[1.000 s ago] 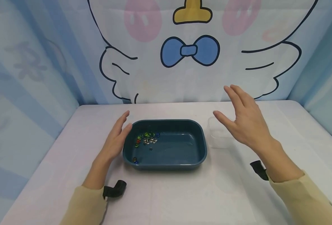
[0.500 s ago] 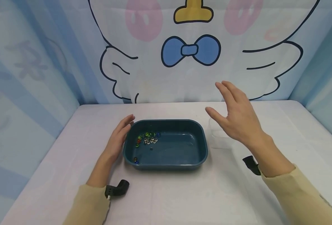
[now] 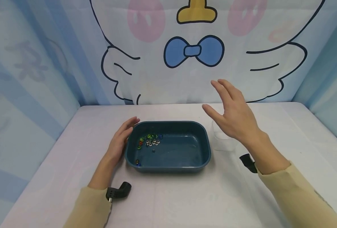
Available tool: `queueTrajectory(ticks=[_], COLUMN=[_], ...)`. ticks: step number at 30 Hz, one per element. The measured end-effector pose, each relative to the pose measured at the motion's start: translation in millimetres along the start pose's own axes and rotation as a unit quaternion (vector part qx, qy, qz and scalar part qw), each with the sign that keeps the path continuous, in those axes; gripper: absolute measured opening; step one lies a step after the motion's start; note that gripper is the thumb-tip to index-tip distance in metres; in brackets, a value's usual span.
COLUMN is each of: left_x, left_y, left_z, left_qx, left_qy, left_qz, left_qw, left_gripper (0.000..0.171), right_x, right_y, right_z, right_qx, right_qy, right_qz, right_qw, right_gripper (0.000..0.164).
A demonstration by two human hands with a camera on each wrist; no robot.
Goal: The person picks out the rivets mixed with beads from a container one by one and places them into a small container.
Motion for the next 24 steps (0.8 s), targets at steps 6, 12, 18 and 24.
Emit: queueTrajectory(ticks=[6,12,18,24], left_x=[-0.6,-1.2,-1.3,-0.9], left_y=[-0.5,-3.9,-5.0,-4.1], left_z=[-0.3,2.5,3.9,4.7], left_qx=[0.018,0.048,0.043,0.033], left_qy=[-0.001,0.011,0.019,0.023], left_qz=[0.006,0.013,0.01,0.01], left_qw=[0.9998,0.9987,0.9988,0.9991], left_gripper=[0.05,0.049,0.049,0.049], right_x=[-7,-11,-16,-23], right_y=[-1,-7,-13,-18], right_z=[7,11,13,18], right_qx=[-0.007,-0.013,-0.023,-0.044], right_qy=[0.013,0.016,0.016,0.031], right_qz=[-0.005,0.001,0.011,0.009], right_qw=[1.0,1.0,1.0,0.999], right_gripper=[0.07,0.068,0.068,0.067])
Point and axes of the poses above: each hand's wrist, its own x-axis away from the middle knuckle, its own y-axis out of the back of the hand, z = x × y, the point moved 9 cm from there along -x, towards the middle knuckle, and after that the axes turned 4 degrees about y, right-handed, at the moved point
